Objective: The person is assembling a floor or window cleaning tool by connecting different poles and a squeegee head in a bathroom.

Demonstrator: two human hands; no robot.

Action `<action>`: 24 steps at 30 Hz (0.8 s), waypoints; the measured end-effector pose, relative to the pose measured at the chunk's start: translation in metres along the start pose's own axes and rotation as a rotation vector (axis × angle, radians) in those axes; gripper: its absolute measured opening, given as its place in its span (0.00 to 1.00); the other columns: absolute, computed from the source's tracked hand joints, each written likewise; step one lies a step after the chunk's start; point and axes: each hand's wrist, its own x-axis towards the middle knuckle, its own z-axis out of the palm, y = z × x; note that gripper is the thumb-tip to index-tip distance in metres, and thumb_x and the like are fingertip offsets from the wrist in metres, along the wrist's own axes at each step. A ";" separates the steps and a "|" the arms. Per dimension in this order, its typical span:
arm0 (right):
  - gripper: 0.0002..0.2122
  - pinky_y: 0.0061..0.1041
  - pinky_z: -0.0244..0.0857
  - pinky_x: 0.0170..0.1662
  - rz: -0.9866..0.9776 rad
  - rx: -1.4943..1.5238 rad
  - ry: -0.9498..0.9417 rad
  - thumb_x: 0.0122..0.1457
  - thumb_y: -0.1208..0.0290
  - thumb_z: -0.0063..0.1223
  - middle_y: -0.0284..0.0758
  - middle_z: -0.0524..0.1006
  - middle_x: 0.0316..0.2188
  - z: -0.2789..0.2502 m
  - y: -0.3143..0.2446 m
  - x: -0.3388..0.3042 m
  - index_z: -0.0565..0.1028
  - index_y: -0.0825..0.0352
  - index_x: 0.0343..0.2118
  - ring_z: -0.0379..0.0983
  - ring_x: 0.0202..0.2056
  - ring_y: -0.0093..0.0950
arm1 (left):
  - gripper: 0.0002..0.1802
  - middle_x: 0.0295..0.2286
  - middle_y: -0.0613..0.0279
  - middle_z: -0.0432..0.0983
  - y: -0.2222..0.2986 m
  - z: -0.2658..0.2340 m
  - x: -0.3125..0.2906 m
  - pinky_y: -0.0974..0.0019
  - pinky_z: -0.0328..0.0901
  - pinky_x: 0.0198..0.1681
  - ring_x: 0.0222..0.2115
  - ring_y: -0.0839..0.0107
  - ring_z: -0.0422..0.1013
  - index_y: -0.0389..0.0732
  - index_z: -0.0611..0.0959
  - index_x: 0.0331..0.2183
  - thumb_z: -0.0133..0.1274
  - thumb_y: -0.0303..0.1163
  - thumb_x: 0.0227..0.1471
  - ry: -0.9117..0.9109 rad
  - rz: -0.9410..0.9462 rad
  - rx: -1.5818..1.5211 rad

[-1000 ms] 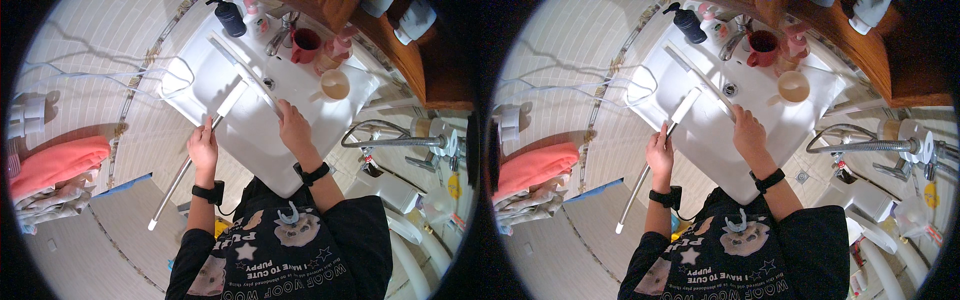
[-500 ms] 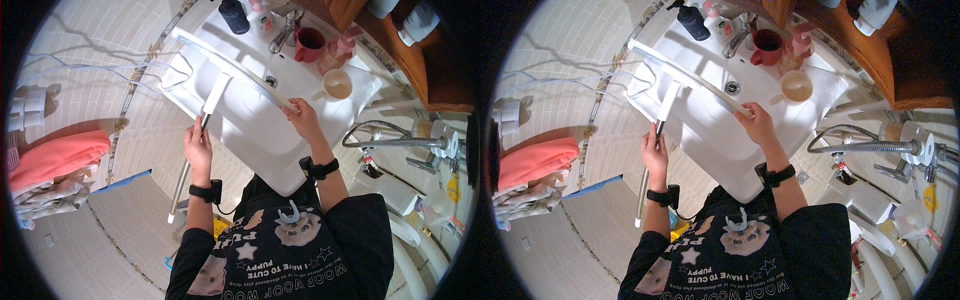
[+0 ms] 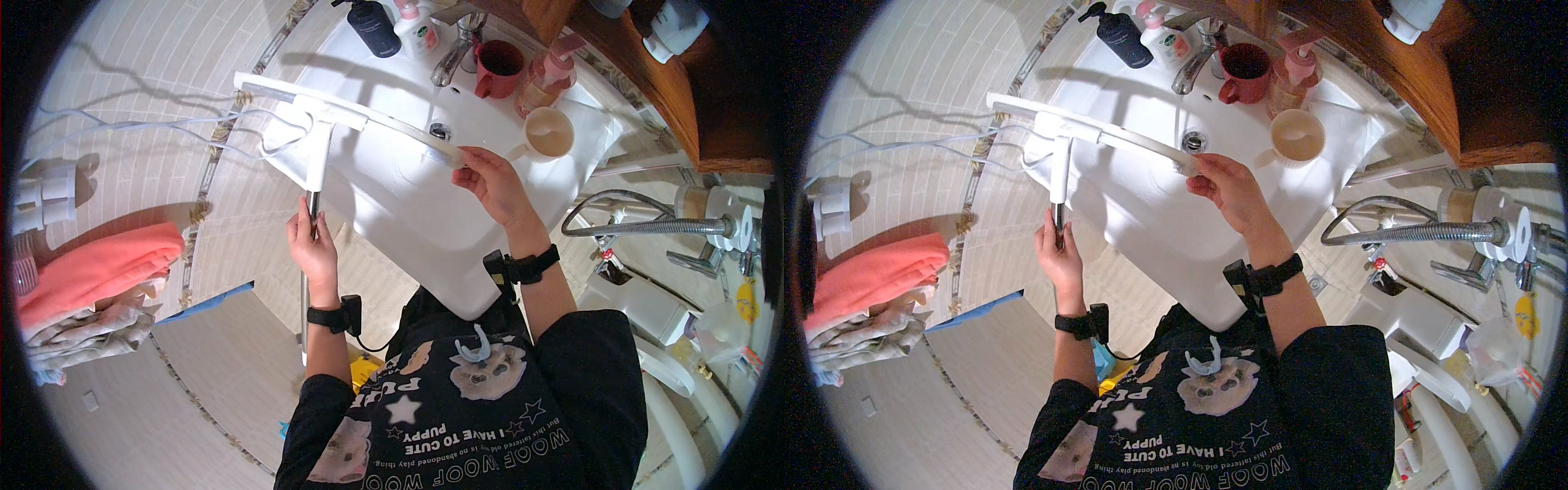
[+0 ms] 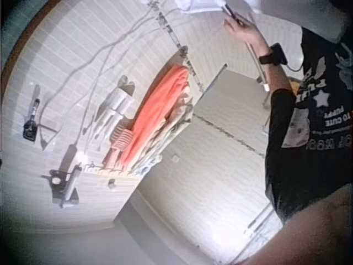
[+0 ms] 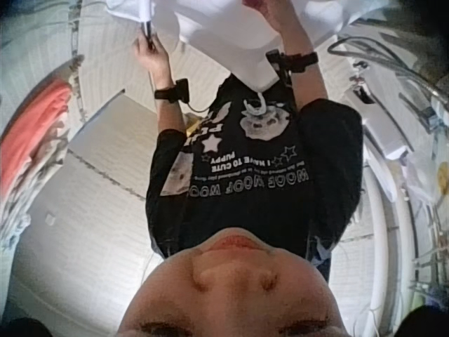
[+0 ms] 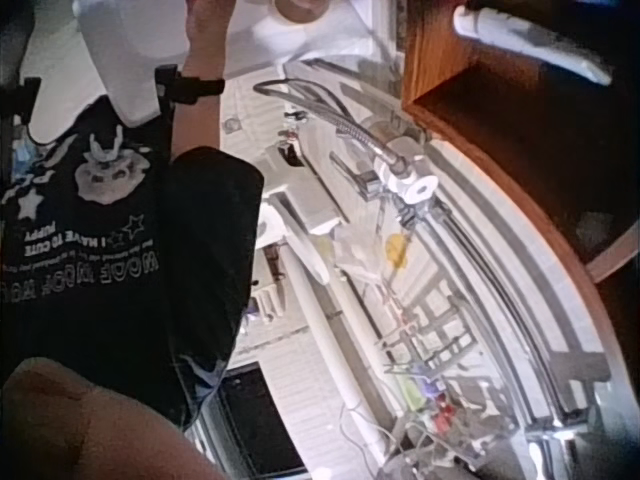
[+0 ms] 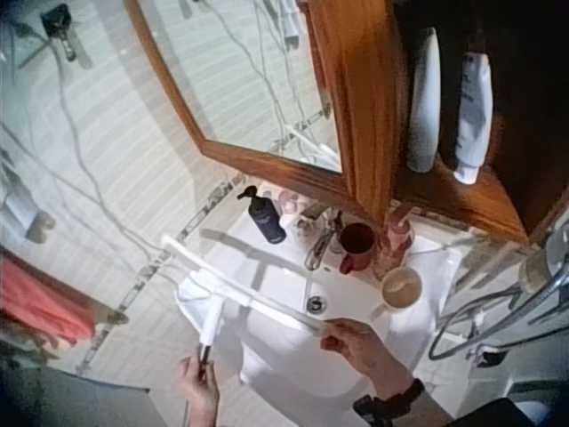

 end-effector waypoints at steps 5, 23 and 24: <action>0.09 0.23 0.65 0.36 0.001 0.108 -0.058 0.53 0.72 0.42 0.36 0.72 0.28 0.006 -0.004 0.000 0.69 0.71 0.35 0.70 0.29 0.27 | 0.22 0.27 0.58 0.66 0.000 0.000 0.002 0.71 0.61 0.29 0.25 0.71 0.63 0.39 0.69 0.44 0.50 0.23 0.42 0.049 0.026 0.006; 0.10 0.17 0.65 0.34 -0.124 -0.286 -0.062 0.47 0.73 0.51 0.33 0.72 0.25 0.034 0.006 0.015 0.70 0.72 0.31 0.69 0.27 0.21 | 0.22 0.22 0.61 0.63 -0.015 -0.005 0.000 0.74 0.58 0.23 0.20 0.74 0.60 0.37 0.70 0.43 0.50 0.23 0.42 0.062 -0.014 0.040; 0.10 0.15 0.65 0.32 -0.141 -0.458 -0.016 0.47 0.72 0.51 0.31 0.71 0.23 0.035 0.006 0.017 0.70 0.73 0.31 0.69 0.25 0.20 | 0.22 0.22 0.61 0.63 -0.016 -0.005 -0.002 0.74 0.58 0.23 0.20 0.74 0.60 0.37 0.70 0.43 0.50 0.23 0.42 0.063 -0.012 0.041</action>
